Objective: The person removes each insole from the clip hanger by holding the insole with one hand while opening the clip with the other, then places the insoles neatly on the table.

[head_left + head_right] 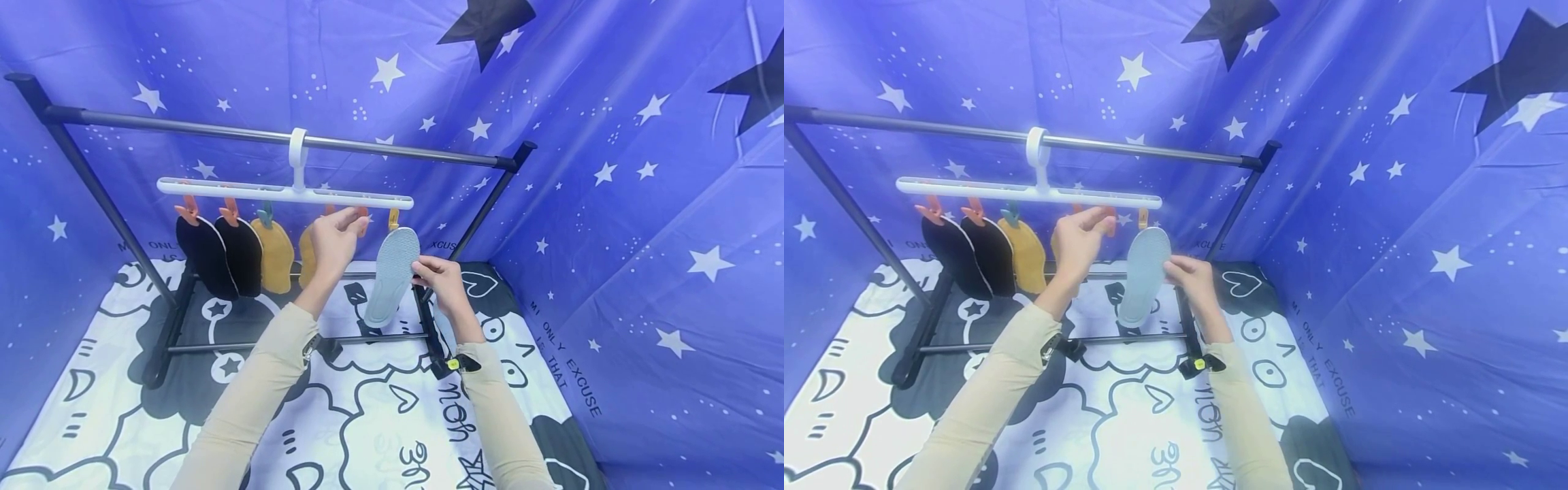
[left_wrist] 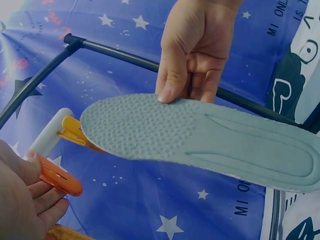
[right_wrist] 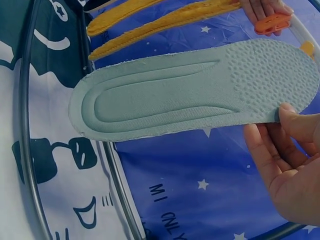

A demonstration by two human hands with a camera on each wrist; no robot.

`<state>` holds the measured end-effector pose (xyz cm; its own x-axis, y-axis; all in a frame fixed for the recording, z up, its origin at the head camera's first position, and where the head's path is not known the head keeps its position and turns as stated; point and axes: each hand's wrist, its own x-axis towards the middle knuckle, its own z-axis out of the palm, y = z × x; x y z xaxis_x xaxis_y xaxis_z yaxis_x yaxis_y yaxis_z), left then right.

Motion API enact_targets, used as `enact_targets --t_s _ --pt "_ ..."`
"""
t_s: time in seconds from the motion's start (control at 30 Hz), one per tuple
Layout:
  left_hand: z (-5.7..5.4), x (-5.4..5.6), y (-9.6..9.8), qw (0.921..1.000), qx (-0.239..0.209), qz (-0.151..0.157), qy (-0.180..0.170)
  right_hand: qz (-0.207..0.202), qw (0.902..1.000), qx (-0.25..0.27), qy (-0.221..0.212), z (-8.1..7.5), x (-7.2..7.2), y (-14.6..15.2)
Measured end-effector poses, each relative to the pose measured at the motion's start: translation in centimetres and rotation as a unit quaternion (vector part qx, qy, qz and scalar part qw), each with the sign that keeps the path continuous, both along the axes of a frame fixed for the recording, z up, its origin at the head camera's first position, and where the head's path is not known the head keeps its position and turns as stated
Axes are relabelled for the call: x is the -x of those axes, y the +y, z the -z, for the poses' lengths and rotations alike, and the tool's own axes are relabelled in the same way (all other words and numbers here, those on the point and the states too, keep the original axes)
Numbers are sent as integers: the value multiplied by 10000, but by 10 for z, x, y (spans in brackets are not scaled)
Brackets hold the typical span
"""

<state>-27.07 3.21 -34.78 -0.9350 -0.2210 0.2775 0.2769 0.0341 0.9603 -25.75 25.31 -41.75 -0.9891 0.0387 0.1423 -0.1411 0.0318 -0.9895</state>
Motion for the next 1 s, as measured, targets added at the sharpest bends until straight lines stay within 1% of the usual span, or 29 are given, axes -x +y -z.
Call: enact_targets --t_s 0.3,0.5,0.77,0.9,1.0 --pt "2 1 0 9998 104 -53 186 -4 9999 100 45 -4 1 11" --pt "3 1 0 9998 107 -27 146 21 9999 88 125 -7 -1 17" --pt "3 0 -1 9999 131 -28 12 74 9999 131 79 -9 -4 25" --pt "4 0 -1 9998 205 -67 49 71 9996 219 132 -9 -5 30" --pt "5 1 -1 9996 239 -89 85 109 9996 173 180 -9 -6 35"
